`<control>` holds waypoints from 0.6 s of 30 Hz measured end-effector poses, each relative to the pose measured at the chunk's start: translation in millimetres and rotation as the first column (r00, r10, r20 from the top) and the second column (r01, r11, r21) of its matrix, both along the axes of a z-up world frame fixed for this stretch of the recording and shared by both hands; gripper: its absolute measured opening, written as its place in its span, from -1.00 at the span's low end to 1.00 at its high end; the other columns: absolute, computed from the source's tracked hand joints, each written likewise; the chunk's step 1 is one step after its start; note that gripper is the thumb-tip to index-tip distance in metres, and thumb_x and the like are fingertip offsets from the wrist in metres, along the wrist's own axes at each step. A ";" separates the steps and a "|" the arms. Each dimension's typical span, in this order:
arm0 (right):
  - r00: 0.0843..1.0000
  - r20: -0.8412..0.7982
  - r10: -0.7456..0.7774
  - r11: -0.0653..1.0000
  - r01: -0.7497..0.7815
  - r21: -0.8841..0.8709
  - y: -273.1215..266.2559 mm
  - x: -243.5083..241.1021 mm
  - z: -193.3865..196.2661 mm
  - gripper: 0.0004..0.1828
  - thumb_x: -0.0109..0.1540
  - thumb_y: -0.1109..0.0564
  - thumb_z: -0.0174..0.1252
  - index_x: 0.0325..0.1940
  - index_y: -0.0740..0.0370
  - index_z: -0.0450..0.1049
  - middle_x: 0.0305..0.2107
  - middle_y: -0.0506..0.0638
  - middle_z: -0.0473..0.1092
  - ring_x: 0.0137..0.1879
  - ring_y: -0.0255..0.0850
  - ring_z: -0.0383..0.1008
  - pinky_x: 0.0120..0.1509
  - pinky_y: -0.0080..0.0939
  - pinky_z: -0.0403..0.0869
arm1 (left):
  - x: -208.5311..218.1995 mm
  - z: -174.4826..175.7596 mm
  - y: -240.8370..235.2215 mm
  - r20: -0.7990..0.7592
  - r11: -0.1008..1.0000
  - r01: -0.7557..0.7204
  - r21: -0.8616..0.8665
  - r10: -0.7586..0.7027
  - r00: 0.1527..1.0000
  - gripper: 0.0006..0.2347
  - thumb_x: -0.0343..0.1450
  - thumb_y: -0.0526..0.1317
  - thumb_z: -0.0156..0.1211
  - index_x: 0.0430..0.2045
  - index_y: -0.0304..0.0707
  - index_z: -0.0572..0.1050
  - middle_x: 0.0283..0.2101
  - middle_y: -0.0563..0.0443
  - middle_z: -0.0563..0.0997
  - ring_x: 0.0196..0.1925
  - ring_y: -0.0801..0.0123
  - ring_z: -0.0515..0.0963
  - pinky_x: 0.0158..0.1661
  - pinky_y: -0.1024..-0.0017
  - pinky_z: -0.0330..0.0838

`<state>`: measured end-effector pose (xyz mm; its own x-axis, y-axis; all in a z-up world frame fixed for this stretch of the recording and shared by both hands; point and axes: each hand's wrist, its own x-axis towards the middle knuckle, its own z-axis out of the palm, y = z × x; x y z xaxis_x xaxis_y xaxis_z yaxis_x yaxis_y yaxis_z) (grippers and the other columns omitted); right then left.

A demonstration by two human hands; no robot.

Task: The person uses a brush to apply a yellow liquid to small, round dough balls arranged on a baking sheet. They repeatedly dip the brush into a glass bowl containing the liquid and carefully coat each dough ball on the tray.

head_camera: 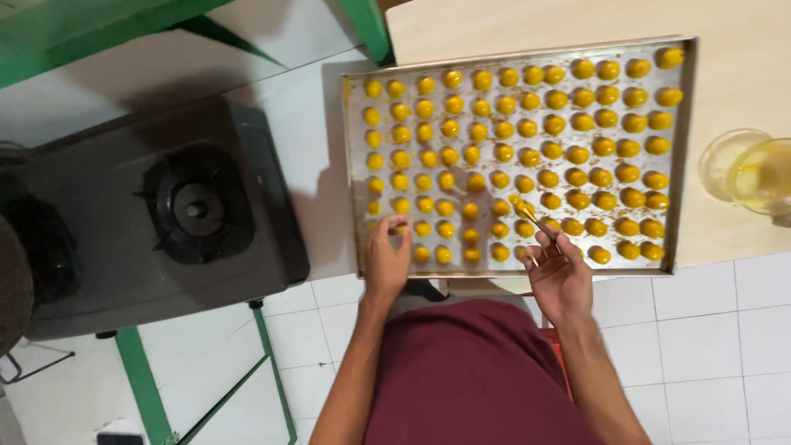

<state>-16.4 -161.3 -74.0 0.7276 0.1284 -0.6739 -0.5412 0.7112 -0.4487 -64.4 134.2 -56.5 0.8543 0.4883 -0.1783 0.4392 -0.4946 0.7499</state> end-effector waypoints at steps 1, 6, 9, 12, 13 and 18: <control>1.000 0.003 0.003 1.000 -0.003 -0.001 7.3 -5.3 0.2 -0.75 0.37 0.02 0.07 0.04 0.08 0.56 -0.14 -0.05 0.62 -0.17 -0.13 0.65 0.04 -0.16 0.52 | 1.0 6.8 8.3 0.003 1.000 -0.003 -0.001 0.003 1.000 -0.86 0.43 -0.27 0.24 -0.17 -0.14 0.56 -0.21 -0.09 0.69 -0.17 0.02 0.64 -0.03 0.17 0.46; 0.999 0.022 0.024 0.999 -0.025 0.022 37.7 -26.4 5.4 -0.71 0.38 0.00 0.07 0.08 0.12 0.56 -0.14 -0.05 0.62 -0.15 -0.10 0.65 0.00 -0.16 0.53 | 14.9 -13.9 53.2 -0.075 0.952 0.012 0.306 0.011 0.997 -0.81 0.38 -0.21 0.28 -0.15 0.05 0.54 -0.17 0.07 0.62 -0.09 0.08 0.57 -0.02 0.06 0.36; 0.999 0.039 0.004 1.000 -0.004 -0.001 54.6 -40.2 14.5 -0.71 0.38 0.03 0.04 0.08 0.14 0.56 -0.16 -0.01 0.62 -0.18 -0.07 0.65 -0.03 -0.15 0.51 | 39.6 -12.8 70.8 -0.050 0.936 0.083 0.341 -0.070 0.996 -0.80 0.35 -0.23 0.30 -0.18 0.05 0.52 -0.16 0.05 0.61 -0.07 0.03 0.55 -0.04 0.03 0.33; 0.999 0.032 -0.015 0.999 0.016 -0.032 64.9 -48.7 16.7 -0.71 0.38 0.02 0.04 0.08 0.13 0.56 -0.15 -0.03 0.62 -0.18 -0.10 0.64 -0.02 -0.15 0.49 | 57.9 -52.5 83.8 -0.044 0.888 0.111 0.447 -0.102 0.994 -0.73 0.31 -0.19 0.36 -0.16 0.11 0.48 -0.15 0.12 0.55 -0.05 0.10 0.51 -0.03 0.06 0.31; 0.999 0.028 -0.021 0.999 0.022 -0.031 66.9 -52.4 16.3 -0.71 0.38 0.02 0.04 0.08 0.13 0.56 -0.15 -0.03 0.62 -0.18 -0.10 0.64 -0.02 -0.15 0.49 | 61.8 -56.1 88.3 -0.048 0.886 0.119 0.447 -0.109 0.993 -0.73 0.31 -0.19 0.36 -0.16 0.11 0.48 -0.15 0.12 0.55 -0.05 0.10 0.51 -0.03 0.06 0.31; 0.998 0.011 -0.068 0.996 0.068 -0.050 71.7 -69.8 10.2 -0.71 0.39 0.04 0.04 0.08 0.15 0.56 -0.14 -0.01 0.61 -0.18 -0.06 0.63 -0.02 -0.12 0.48 | 82.8 -66.1 103.1 -0.130 0.814 0.225 0.536 -0.184 0.974 -0.69 0.26 -0.21 0.41 -0.21 0.08 0.42 -0.23 0.14 0.54 -0.04 0.17 0.46 0.01 0.09 0.21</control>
